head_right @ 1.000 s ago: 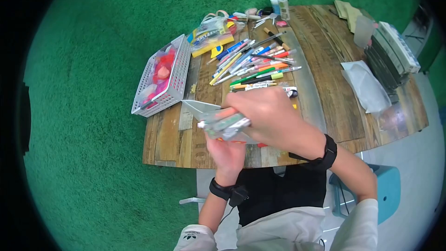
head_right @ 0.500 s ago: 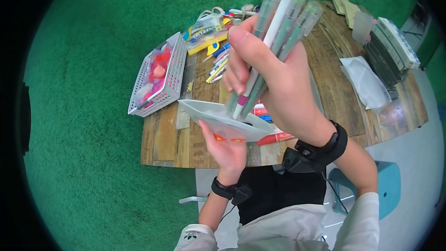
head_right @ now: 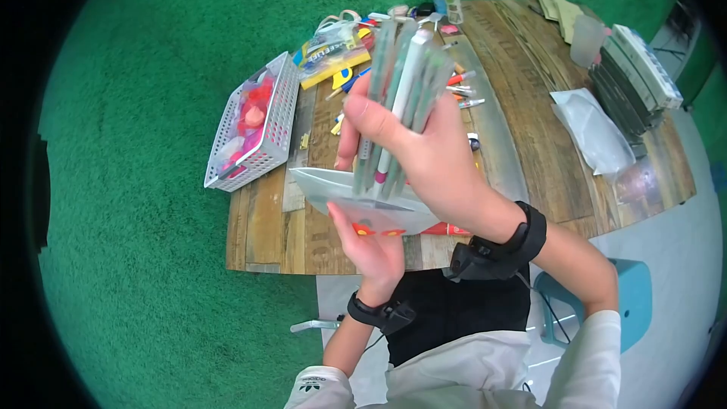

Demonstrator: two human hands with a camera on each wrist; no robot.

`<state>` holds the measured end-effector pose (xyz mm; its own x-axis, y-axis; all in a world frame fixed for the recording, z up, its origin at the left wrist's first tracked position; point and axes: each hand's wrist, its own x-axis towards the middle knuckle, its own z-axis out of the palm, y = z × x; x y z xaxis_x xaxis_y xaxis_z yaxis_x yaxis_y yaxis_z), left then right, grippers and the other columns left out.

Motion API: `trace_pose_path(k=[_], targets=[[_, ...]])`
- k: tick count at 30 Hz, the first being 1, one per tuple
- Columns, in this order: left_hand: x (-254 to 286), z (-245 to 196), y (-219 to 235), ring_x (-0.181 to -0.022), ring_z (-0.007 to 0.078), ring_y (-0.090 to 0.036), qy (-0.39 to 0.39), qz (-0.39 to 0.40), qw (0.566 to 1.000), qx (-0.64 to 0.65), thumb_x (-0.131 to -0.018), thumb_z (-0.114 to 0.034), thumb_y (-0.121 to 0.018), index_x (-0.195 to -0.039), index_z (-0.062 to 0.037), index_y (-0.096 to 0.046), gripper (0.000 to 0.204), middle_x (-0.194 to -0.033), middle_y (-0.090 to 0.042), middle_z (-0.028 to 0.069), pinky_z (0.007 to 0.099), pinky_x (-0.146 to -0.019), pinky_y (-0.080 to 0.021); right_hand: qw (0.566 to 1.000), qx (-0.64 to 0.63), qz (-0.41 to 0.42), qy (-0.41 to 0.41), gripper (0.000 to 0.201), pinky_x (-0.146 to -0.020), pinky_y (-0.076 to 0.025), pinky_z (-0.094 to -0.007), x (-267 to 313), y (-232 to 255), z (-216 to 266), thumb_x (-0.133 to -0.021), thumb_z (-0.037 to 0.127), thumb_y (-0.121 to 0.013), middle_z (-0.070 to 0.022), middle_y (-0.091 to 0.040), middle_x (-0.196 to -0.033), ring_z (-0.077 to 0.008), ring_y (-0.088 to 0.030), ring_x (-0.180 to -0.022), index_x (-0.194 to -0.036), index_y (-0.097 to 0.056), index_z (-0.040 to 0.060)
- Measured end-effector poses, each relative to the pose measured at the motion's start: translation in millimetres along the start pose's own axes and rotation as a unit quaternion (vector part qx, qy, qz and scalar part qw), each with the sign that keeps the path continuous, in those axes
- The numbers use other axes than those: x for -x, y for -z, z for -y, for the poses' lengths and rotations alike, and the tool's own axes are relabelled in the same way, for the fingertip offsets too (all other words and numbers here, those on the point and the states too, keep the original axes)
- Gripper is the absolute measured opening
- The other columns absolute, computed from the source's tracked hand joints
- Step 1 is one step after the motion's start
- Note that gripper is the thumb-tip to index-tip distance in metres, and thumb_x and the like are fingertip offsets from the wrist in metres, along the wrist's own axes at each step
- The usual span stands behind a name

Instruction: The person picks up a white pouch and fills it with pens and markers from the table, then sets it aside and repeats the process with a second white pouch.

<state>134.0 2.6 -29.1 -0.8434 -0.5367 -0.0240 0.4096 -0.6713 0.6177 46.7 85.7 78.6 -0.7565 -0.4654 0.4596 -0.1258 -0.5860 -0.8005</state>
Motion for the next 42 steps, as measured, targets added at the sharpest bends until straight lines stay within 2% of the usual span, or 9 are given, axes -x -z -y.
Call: trace_pose_path(k=[4, 10, 20, 23, 28, 32, 35, 37, 42], targets=[[5, 3, -1, -0.128, 0.0224, -0.044, -0.005, 0.007, 1.0, -0.013, -0.101, -0.052, -0.036, -0.143, -0.0137, -0.035, 0.057, -0.139, -0.046, 0.0038, 0.0457, -0.108, -0.033, 0.985, -0.152, -0.029, -0.074, 0.022, -0.072, -0.051, -0.0335, -1, -1, 2, -0.099, 0.028, -0.055, -0.0048, -0.054, -0.078, -0.0163, -0.058, -0.071, -0.1, -0.048, 0.0075], [4, 6, 6, -0.129, 0.0226, -0.043, -0.003, 0.044, 0.999, -0.019, -0.1, -0.053, -0.038, -0.142, -0.0145, -0.036, 0.058, -0.139, -0.046, 0.0041, 0.046, -0.108, -0.033, 0.973, -0.165, -0.114, -0.116, 0.021, -0.077, -0.05, -0.0355, -4, 1, 1, -0.099, 0.029, -0.054, -0.0034, -0.053, -0.08, -0.0152, -0.056, -0.077, -0.102, -0.048, 0.0086], [3, 4, 5, -0.133, 0.0254, -0.04, 0.022, 0.003, 1.0, 0.009, -0.099, -0.055, -0.038, -0.145, -0.0169, -0.033, 0.06, -0.144, -0.041, 0.0042, 0.0505, -0.11, -0.031, 0.993, -0.078, -0.083, -0.022, 0.023, -0.076, -0.05, -0.0345, -5, 10, -11, -0.097, 0.026, -0.058, -0.0046, -0.055, -0.08, -0.0153, -0.057, -0.076, -0.105, -0.048, 0.0059], [4, 3, 1, -0.133, 0.0255, -0.039, 0.015, 0.003, 1.0, 0.009, -0.099, -0.055, -0.037, -0.146, -0.017, -0.032, 0.06, -0.144, -0.041, 0.0043, 0.0507, -0.109, -0.031, 0.994, -0.06, -0.088, 0.0, 0.023, -0.069, -0.051, -0.0284, -1, 9, -18, -0.093, 0.022, -0.063, -0.0059, -0.064, -0.077, -0.0133, -0.063, -0.07, -0.102, -0.057, 0.0017], [4, 0, -9, -0.133, 0.0246, -0.04, -0.022, 0.006, 1.0, -0.013, -0.099, -0.054, -0.038, -0.145, -0.0153, -0.033, 0.06, -0.143, -0.042, 0.0045, 0.0482, -0.11, -0.032, 0.992, 0.104, -0.047, -0.044, 0.016, -0.071, -0.052, -0.0311, 7, 8, -13, -0.092, 0.014, -0.062, -0.0065, -0.064, -0.079, -0.0162, -0.065, -0.075, -0.098, -0.057, 0.0006], [4, -3, -15, -0.132, 0.0237, -0.041, -0.055, -0.057, 0.997, -0.012, -0.1, -0.05, -0.038, -0.143, -0.013, -0.035, 0.057, -0.142, -0.042, 0.0055, 0.045, -0.11, -0.031, 0.989, 0.114, -0.017, -0.091, 0.019, -0.072, -0.052, -0.0302, 9, 11, -19, -0.091, 0.016, -0.064, -0.0084, -0.067, -0.083, -0.0163, -0.066, -0.08, -0.099, -0.059, -0.0006], [2, -3, -10, -0.131, 0.0238, -0.042, -0.054, -0.061, 0.997, 0.001, -0.101, -0.048, -0.037, -0.142, -0.0114, -0.035, 0.055, -0.141, -0.043, 0.0071, 0.0446, -0.109, -0.032, 0.98, 0.149, 0.036, -0.128, 0.018, -0.066, -0.051, -0.0315, 8, 17, -21, -0.086, 0.015, -0.066, -0.0073, -0.068, -0.076, -0.0134, -0.064, -0.072, -0.089, -0.064, -0.0026], [2, 0, -6, -0.13, 0.024, -0.042, -0.071, -0.055, 0.996, -0.01, -0.102, -0.048, -0.037, -0.142, -0.0107, -0.035, 0.055, -0.141, -0.044, 0.0079, 0.0444, -0.109, -0.032, 0.934, 0.27, 0.125, -0.197, 0.019, -0.075, -0.051, -0.0311, 8, 20, -17, -0.087, 0.014, -0.066, -0.0091, -0.071, -0.087, -0.0142, -0.067, -0.082, -0.095, -0.065, -0.0034], [5, 6, -1, -0.13, 0.0245, -0.043, -0.099, -0.037, 0.994, -0.02, -0.102, -0.047, -0.035, -0.142, -0.0086, -0.035, 0.055, -0.14, -0.044, 0.0097, 0.044, -0.109, -0.033, 0.903, 0.355, 0.186, -0.153, 0.021, -0.072, -0.05, -0.0302, 11, 20, -22, -0.082, 0.012, -0.068, -0.0106, -0.069, -0.082, -0.0166, -0.066, -0.077, -0.097, -0.066, -0.0025]])
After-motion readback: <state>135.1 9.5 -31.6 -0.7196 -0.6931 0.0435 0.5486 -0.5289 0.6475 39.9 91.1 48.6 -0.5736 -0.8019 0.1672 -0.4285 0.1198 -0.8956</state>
